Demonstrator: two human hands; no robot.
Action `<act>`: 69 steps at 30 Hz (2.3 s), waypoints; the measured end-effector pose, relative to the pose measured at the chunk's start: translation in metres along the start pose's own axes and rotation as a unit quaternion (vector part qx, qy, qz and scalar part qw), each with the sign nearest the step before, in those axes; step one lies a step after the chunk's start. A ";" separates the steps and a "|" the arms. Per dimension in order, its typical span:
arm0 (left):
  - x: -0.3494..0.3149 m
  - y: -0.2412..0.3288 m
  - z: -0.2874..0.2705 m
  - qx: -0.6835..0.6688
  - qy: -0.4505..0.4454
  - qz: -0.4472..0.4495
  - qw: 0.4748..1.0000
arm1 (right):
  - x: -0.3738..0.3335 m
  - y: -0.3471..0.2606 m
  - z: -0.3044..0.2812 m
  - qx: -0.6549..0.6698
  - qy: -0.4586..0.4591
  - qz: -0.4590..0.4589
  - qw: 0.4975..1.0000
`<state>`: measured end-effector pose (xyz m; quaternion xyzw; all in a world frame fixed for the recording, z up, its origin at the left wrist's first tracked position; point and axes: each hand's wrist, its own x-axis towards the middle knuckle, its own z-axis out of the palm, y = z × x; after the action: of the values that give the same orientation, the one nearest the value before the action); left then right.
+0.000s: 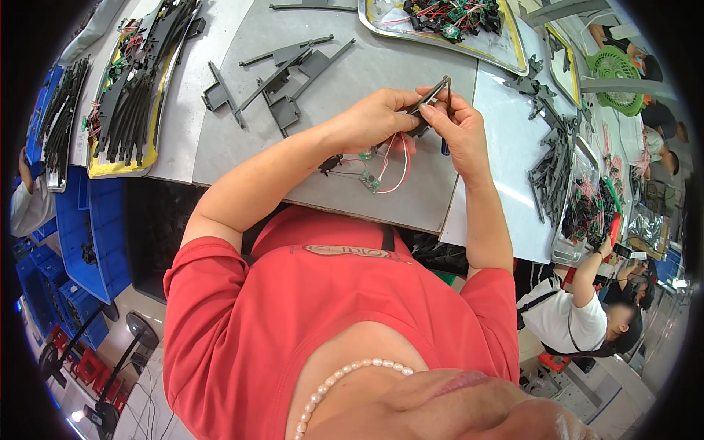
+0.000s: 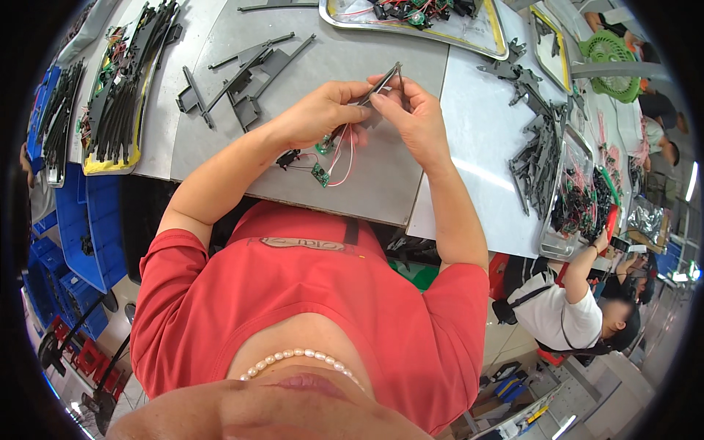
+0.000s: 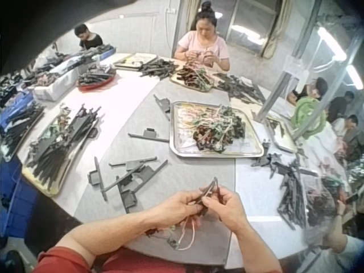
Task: Assembling small electronic parts and wires into a plastic housing using manual tools.
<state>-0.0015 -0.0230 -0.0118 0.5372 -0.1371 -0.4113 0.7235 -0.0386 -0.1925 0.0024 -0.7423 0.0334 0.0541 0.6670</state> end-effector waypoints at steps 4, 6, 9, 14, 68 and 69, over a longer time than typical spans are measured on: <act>0.000 0.000 0.000 -0.013 -0.018 -0.011 1.000 | 0.000 -0.002 -0.003 0.003 -0.018 -0.007 1.000; 0.000 0.000 -0.003 0.021 -0.028 -0.012 0.999 | 0.000 -0.003 -0.002 0.005 -0.014 -0.006 1.000; 0.001 0.000 -0.006 0.034 -0.035 -0.013 0.999 | -0.001 -0.003 0.001 0.019 -0.007 0.013 1.000; -0.001 0.005 -0.003 0.055 0.009 0.019 0.998 | -0.002 -0.003 0.002 0.049 0.023 0.014 0.998; 0.007 0.013 -0.003 0.214 0.315 0.401 0.833 | 0.003 -0.001 -0.013 -0.280 0.179 -0.283 0.900; 0.006 0.013 -0.002 0.060 0.245 0.328 0.911 | 0.002 -0.002 -0.011 -0.285 0.189 -0.294 0.893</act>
<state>0.0096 -0.0253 -0.0026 0.5883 -0.1483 0.0021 0.7950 -0.0365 -0.2032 0.0050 -0.8728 -0.0773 -0.2786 0.3932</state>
